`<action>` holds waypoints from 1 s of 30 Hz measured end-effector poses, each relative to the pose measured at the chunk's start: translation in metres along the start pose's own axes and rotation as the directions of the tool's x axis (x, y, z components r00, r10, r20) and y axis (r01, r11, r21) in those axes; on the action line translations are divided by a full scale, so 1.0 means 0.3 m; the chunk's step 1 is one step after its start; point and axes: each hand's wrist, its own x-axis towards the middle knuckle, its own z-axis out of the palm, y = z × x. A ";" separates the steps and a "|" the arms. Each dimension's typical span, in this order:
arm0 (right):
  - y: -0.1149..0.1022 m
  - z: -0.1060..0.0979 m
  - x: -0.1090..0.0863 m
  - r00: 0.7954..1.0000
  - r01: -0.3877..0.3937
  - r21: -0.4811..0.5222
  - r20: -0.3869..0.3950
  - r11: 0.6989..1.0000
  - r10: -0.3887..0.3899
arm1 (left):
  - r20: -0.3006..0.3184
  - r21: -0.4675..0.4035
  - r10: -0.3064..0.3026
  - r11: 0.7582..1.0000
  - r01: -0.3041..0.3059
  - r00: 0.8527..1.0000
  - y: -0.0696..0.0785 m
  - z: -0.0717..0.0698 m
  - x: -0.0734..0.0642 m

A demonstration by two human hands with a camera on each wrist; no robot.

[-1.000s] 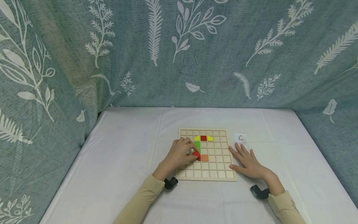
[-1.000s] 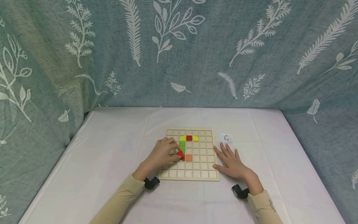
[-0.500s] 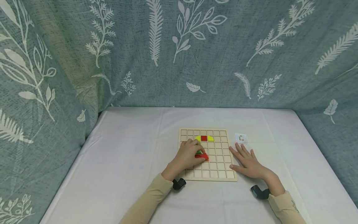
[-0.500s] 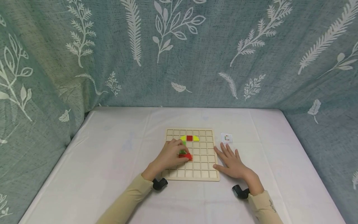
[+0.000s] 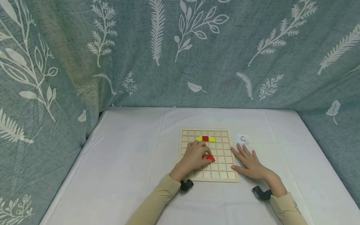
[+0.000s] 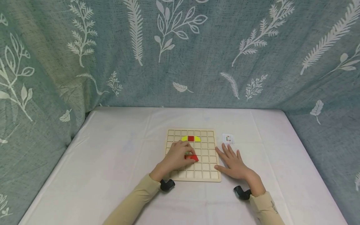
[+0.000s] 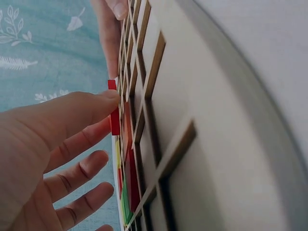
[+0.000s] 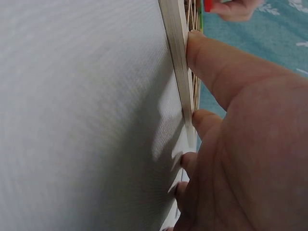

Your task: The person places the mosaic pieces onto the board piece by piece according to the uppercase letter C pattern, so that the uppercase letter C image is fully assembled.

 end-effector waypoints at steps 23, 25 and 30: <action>-0.004 0.004 0.000 1.000 -0.003 -0.003 -0.006 1.000 0.003 | 0.110 -0.068 0.053 0.997 -0.046 0.992 -0.022 0.014 0.013; -0.003 0.005 0.000 1.000 0.002 -0.002 -0.008 1.000 -0.002 | 0.122 -0.081 0.056 0.996 -0.046 0.991 -0.027 0.010 0.014; -0.002 0.005 0.001 1.000 0.012 -0.010 -0.015 1.000 -0.012 | 0.125 -0.095 0.065 0.994 -0.053 0.990 -0.035 0.001 0.017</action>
